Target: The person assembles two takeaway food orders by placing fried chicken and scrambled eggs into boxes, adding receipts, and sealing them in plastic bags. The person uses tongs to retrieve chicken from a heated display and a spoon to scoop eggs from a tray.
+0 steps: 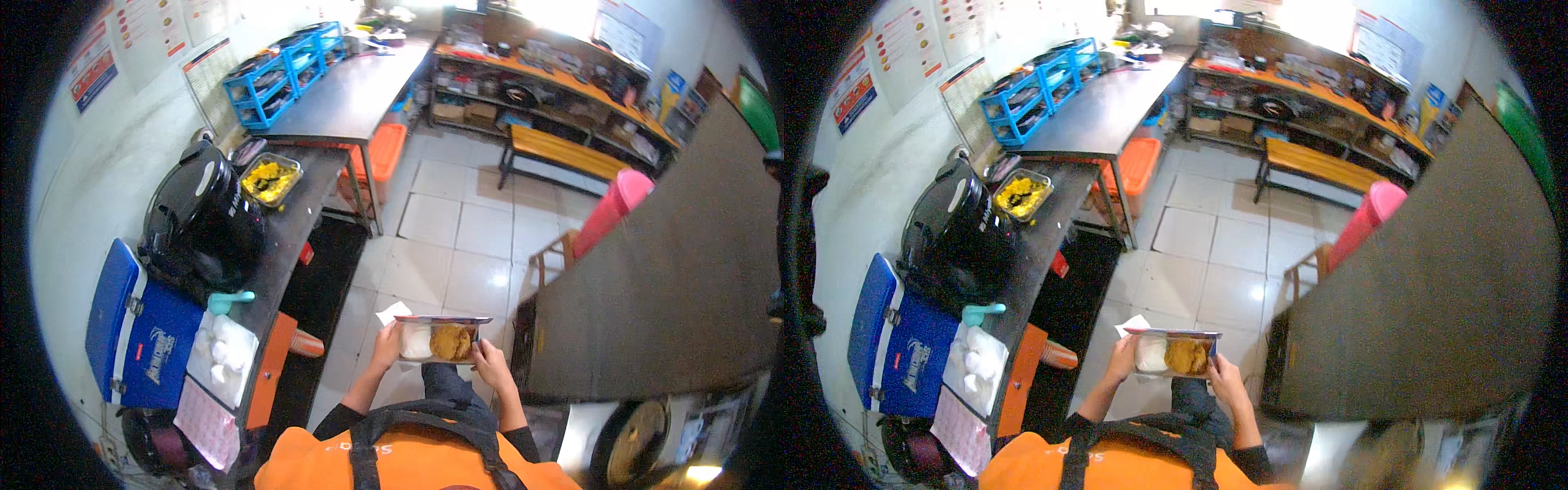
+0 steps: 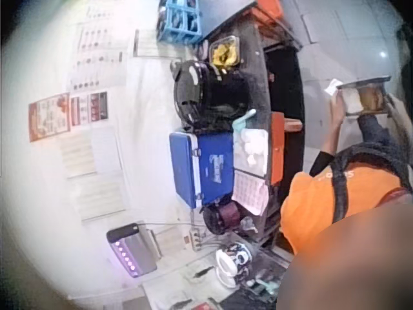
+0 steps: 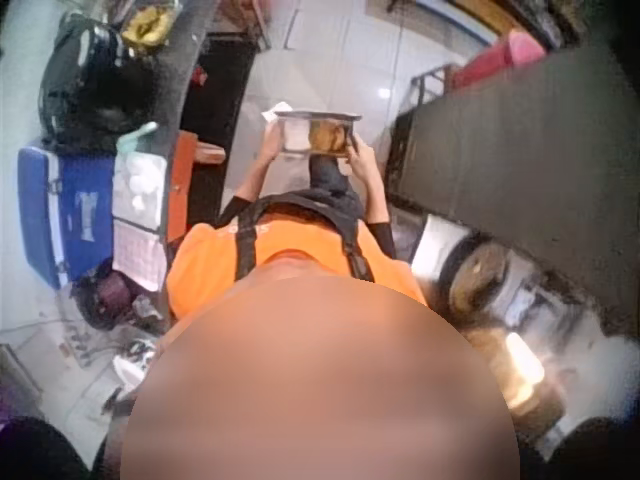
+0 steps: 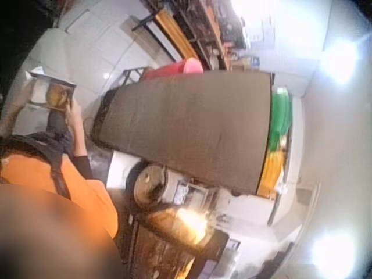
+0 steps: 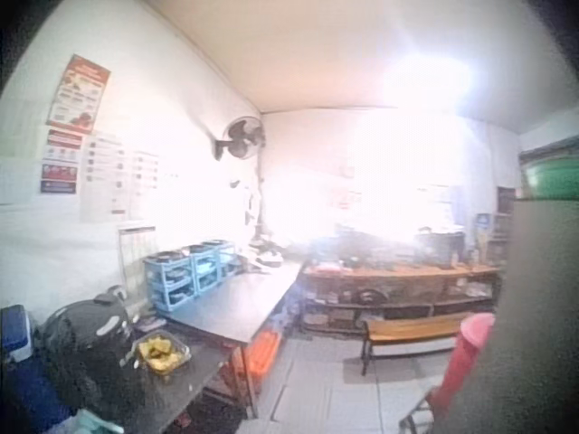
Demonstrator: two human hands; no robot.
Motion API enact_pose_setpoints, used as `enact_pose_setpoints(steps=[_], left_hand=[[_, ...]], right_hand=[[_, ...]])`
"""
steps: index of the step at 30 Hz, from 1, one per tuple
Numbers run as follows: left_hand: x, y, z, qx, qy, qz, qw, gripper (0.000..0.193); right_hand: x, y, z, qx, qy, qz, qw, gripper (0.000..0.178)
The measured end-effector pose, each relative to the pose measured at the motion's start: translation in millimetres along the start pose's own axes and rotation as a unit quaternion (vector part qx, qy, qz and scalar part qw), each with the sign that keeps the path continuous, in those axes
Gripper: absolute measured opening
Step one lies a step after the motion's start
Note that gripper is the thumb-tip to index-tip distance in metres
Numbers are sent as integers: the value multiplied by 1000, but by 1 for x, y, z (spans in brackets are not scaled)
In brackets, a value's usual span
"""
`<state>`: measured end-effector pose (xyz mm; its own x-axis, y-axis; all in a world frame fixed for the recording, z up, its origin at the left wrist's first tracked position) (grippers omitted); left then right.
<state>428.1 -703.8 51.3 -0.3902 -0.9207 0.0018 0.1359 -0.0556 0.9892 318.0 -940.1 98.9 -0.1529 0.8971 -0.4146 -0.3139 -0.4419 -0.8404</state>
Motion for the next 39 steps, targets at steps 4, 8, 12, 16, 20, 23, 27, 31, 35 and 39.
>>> enact_pose_setpoints(steps=[4,8,12,16,20,23,27,31,35,39], left_hand=[[-39,-3,-107,-43,17,-4,999,43],[-90,37,-198,-2,58,50,997,44],[-159,72,-258,-18,152,144,978,47],[-232,97,-317,83,217,215,949,46],[-309,83,-360,67,293,88,950,40],[-351,53,-374,-17,304,12,953,28],[-396,20,-364,-112,283,-123,945,24],[-436,-29,-321,-299,289,-144,898,27],[-468,-49,-280,-329,370,-93,864,29],[-491,-32,-258,-314,477,-110,814,35]], right_hand=[[-18,-25,-117,-23,-46,-144,988,32],[-57,-75,-232,-30,-41,-7,999,52],[-76,-160,-357,-162,-16,-33,986,43],[-55,-222,-498,-147,-105,-298,937,35],[-31,-273,-625,-160,-117,-327,924,37],[-20,-290,-731,-218,-70,-316,921,36],[-12,-280,-873,-219,65,-195,954,18],[7,-315,-934,-191,67,185,962,19],[14,-417,-871,-310,272,230,881,19],[207,-483,-806,-428,-126,250,859,37]])
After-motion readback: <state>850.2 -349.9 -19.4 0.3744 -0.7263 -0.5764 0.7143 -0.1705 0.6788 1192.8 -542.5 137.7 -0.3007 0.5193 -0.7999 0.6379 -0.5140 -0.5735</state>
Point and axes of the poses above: each hand's wrist, its own z-axis away from the middle knuckle, its own x-axis out of the palm, y = z × x, the point moved 9 cm from there along -z, towards the middle knuckle, and after that the axes turned 13 degrees about -y, right-handed, at the moved point
